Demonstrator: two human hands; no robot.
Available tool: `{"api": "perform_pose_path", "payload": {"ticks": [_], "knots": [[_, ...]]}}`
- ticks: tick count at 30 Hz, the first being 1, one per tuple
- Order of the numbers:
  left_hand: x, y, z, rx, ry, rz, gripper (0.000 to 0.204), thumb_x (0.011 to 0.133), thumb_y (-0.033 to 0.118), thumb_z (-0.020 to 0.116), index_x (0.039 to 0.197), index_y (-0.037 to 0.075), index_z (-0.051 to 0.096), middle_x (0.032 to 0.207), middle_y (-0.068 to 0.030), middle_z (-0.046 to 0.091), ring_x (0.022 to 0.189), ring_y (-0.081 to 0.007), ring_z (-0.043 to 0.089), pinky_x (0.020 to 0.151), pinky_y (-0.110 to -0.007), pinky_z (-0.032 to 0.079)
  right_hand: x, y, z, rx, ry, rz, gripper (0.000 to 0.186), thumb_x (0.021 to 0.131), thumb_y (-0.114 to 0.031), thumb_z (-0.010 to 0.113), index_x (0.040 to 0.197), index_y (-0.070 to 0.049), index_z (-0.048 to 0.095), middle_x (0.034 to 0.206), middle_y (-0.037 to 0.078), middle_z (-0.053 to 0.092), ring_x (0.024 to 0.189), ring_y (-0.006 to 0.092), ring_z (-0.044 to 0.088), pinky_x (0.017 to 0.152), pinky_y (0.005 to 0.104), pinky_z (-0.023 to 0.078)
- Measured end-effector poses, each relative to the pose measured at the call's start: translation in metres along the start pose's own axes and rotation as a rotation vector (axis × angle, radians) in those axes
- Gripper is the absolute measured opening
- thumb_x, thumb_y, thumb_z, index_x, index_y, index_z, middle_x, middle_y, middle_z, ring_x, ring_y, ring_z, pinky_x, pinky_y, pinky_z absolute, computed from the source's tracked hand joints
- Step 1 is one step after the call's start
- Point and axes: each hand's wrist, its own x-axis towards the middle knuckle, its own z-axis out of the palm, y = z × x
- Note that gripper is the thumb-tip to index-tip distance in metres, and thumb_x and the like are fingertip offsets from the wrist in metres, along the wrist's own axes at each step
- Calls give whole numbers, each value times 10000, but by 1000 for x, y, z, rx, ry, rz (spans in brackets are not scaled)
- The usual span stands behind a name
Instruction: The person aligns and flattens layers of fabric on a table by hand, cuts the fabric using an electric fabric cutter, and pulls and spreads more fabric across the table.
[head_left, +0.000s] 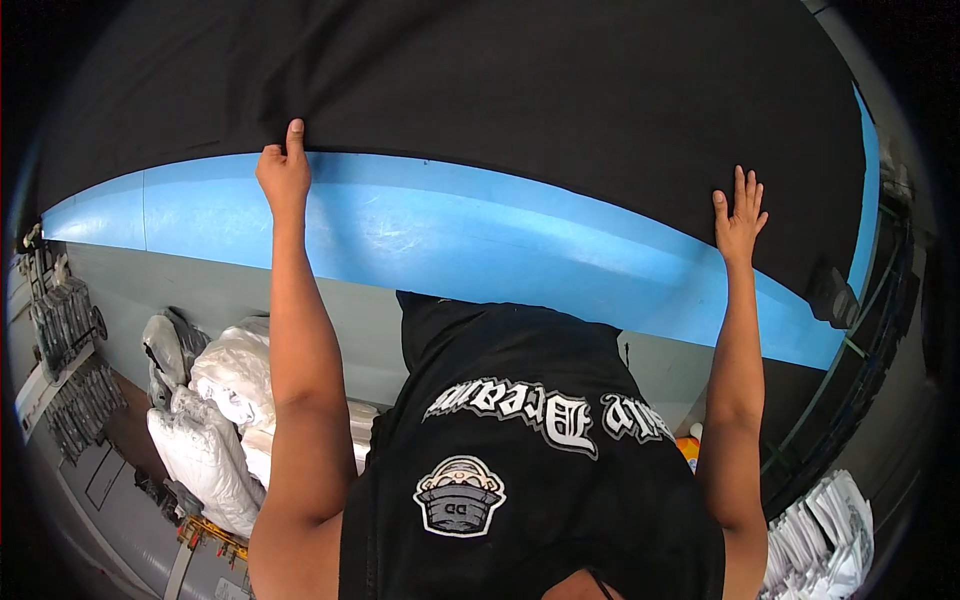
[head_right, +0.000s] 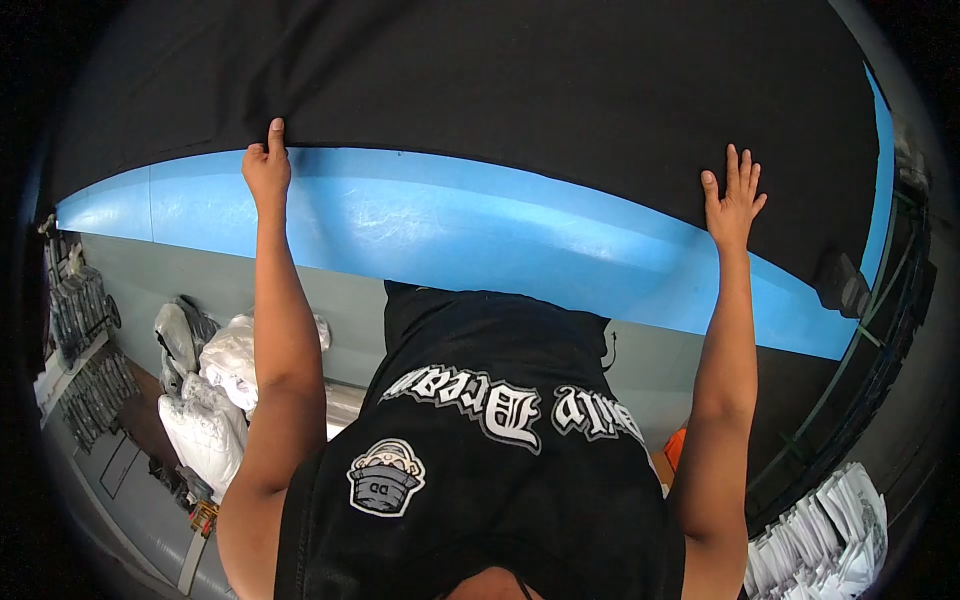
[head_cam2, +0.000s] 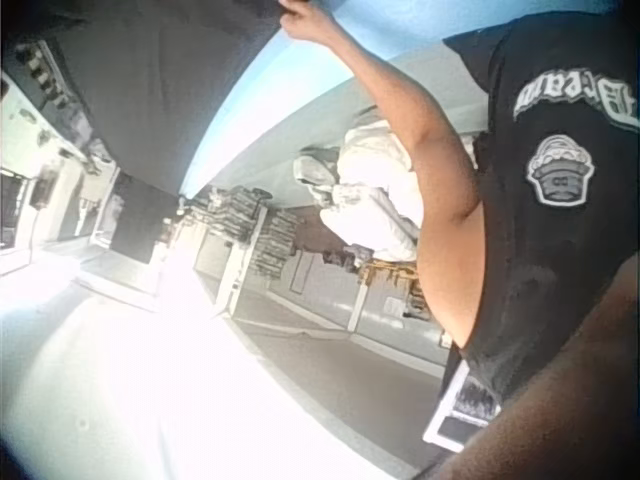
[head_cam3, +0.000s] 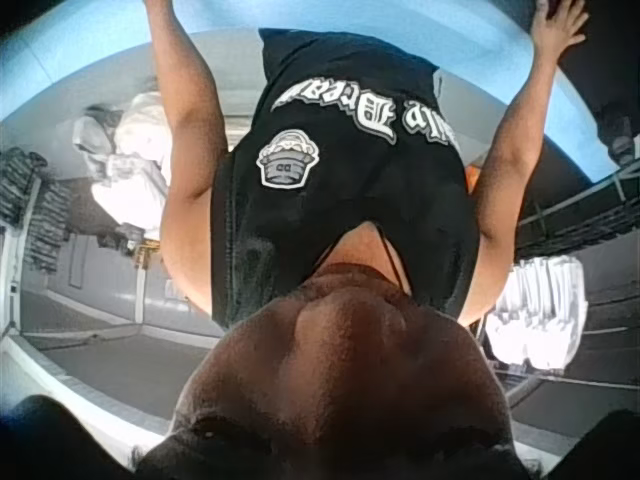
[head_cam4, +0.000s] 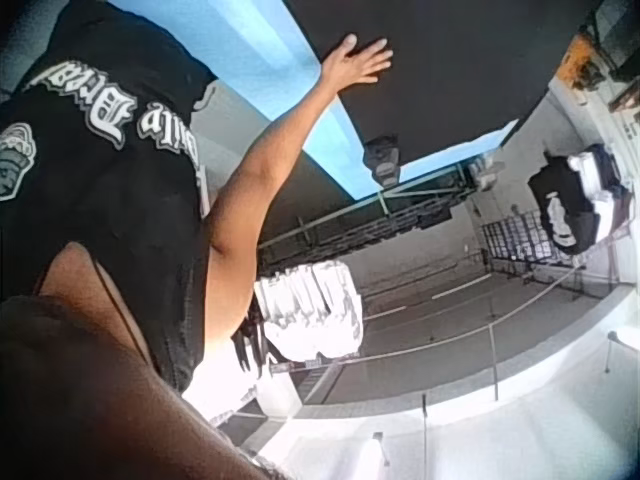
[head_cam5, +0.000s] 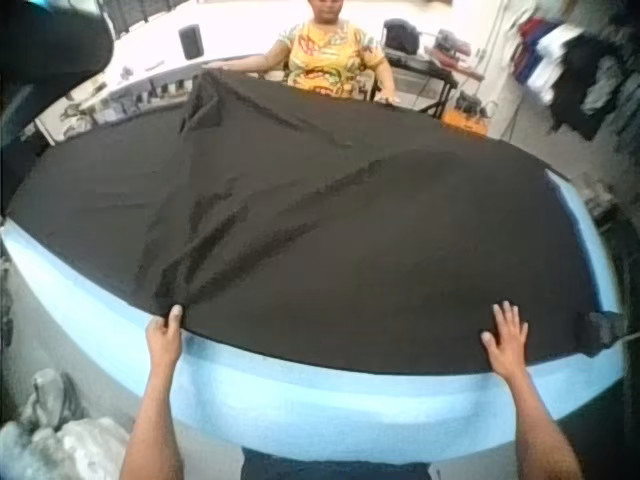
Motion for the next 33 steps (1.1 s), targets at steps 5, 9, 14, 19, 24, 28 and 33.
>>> {"api": "perform_pose_path", "payload": {"ticks": [5,9,14,19,24,28,33], "knots": [[-8,5,0,29,29,82,608,834,447,672,556,-41,440,499,-145,461,501,-179,390,491,-343,386,-4,1,0,-14,1,13,639,890,-604,421,1436,-285,328,1518,74,241,1420,285,143,1078,624,60],[-11,5,2,65,34,70,614,841,458,659,546,-32,435,504,-138,484,490,-182,400,488,-347,390,-3,-3,-2,-29,-8,28,618,907,-590,399,1436,-278,329,1520,79,231,1419,289,146,1073,629,69],[-11,11,-2,-64,6,-21,620,838,476,656,542,-18,426,495,-97,457,500,-160,397,487,-338,387,-19,-37,-3,93,0,49,583,926,-559,386,1432,-273,338,1520,78,233,1418,291,150,1059,648,67],[-5,4,-5,-43,-14,-33,607,837,455,668,544,-22,433,489,-85,456,499,-148,388,474,-326,374,-23,-69,1,24,-1,28,589,915,-554,418,1432,-287,331,1519,68,237,1418,308,139,1051,665,63],[-7,52,-33,-467,-72,-172,552,844,403,685,523,74,380,486,-12,463,460,-71,377,417,-234,302,-27,-65,3,21,-16,70,598,909,-598,376,1428,-304,333,1522,44,229,1419,298,132,1069,643,33],[-5,18,-14,-115,-56,10,583,839,426,679,521,11,423,463,-43,445,452,-116,367,434,-298,345,-22,-72,4,28,15,64,604,903,-612,373,1425,-310,338,1521,44,233,1420,295,133,1069,644,29],[-12,21,-5,51,-33,68,595,843,423,671,537,-31,438,460,-94,431,468,-153,354,455,-322,360,-24,-68,3,1,25,72,609,900,-613,384,1424,-305,343,1519,55,234,1419,297,135,1067,647,32]]}}
